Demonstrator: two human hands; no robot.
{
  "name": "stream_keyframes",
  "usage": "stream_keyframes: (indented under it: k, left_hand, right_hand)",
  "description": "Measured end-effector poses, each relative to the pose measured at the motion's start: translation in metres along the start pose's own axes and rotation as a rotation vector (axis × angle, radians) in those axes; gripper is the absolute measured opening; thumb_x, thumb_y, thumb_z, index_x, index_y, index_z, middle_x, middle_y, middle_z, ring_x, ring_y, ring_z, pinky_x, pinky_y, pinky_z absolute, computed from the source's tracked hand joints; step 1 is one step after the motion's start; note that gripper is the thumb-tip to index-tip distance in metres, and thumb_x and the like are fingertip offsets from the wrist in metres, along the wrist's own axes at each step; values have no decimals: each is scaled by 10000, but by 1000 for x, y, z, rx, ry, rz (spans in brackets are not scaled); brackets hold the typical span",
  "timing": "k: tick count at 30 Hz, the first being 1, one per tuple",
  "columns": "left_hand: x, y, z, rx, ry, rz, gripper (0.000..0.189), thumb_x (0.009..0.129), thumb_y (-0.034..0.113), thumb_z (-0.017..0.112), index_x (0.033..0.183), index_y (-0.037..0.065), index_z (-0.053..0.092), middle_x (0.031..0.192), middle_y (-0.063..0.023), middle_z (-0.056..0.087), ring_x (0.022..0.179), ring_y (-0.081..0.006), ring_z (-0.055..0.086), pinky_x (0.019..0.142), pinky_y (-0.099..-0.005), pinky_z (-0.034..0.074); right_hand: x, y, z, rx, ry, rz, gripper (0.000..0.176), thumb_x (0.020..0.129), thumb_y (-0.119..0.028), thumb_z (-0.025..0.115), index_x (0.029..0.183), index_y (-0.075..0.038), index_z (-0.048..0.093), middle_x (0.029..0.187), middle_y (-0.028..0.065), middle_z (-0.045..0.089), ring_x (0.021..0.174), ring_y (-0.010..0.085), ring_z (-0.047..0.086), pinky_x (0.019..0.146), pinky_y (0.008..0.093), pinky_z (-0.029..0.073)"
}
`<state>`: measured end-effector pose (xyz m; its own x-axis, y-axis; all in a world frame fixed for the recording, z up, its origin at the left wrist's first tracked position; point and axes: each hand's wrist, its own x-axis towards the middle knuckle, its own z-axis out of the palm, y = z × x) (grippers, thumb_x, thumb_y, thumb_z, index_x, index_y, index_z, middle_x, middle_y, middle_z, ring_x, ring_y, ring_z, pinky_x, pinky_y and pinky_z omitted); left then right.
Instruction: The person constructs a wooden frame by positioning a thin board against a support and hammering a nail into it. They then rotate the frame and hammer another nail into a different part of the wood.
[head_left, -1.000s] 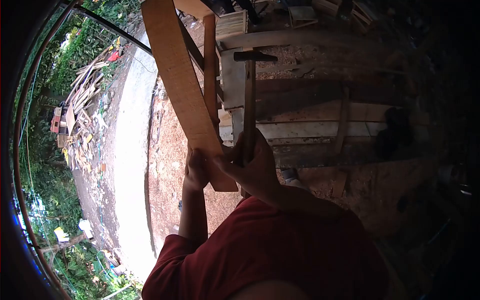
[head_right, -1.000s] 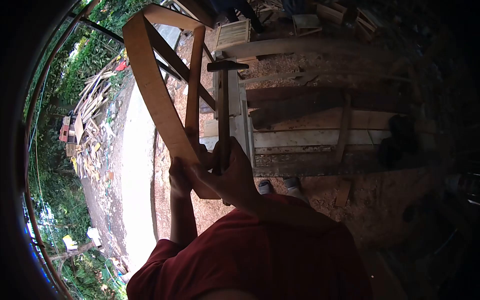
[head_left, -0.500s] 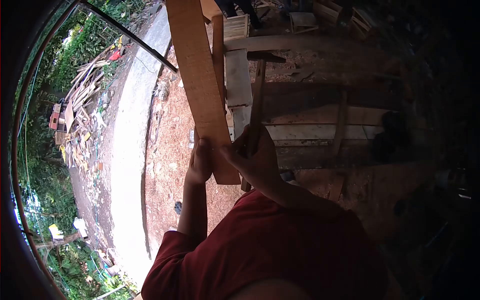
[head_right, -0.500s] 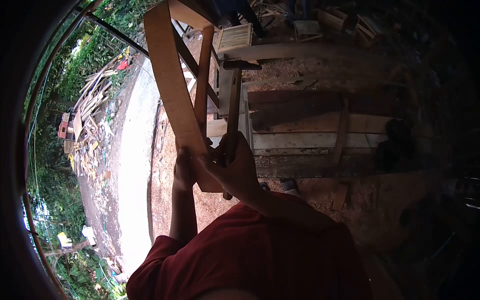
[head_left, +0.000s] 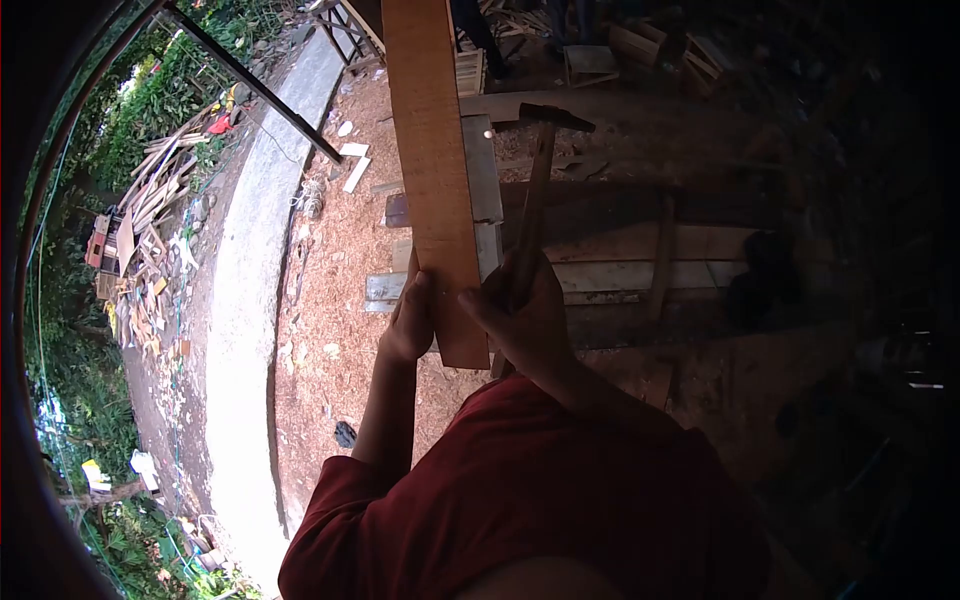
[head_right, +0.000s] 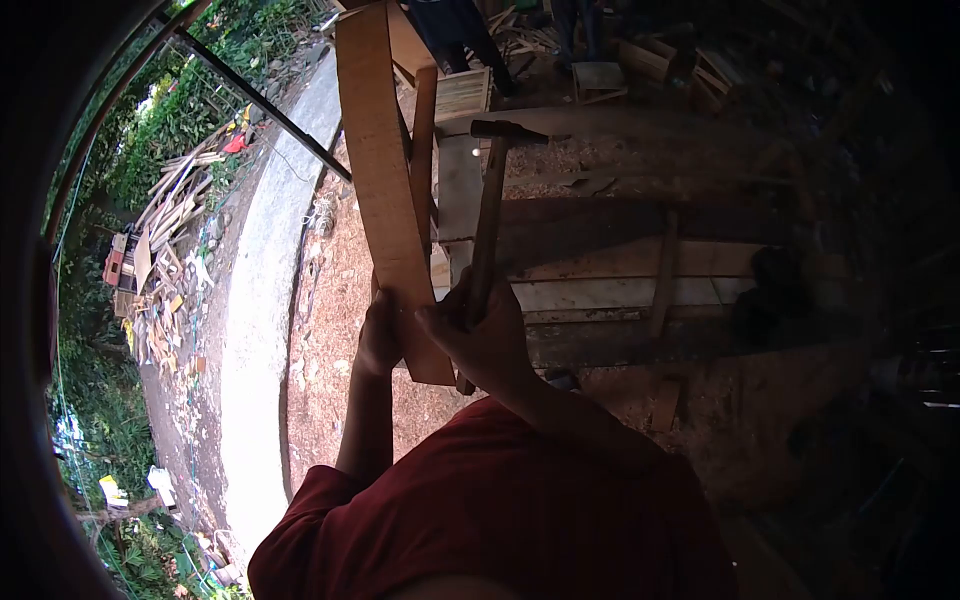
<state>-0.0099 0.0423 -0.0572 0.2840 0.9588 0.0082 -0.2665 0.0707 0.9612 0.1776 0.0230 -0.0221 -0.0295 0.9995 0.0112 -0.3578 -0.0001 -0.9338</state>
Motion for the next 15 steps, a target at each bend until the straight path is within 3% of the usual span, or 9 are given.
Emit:
stream_keyframes:
  k: [15]
  left_hand:
    - [-3, 10, -2, 10, -81, 35, 682, 1079, 391, 281, 1603, -18, 128, 1582, -222, 363, 1442, -335, 425, 1181, -440, 369]
  right_hand:
    - [-2, -5, 10, -47, -9, -33, 424, 836, -113, 848, 1062, -61, 492, 821, -6, 574, 706, 48, 577, 627, 230, 499]
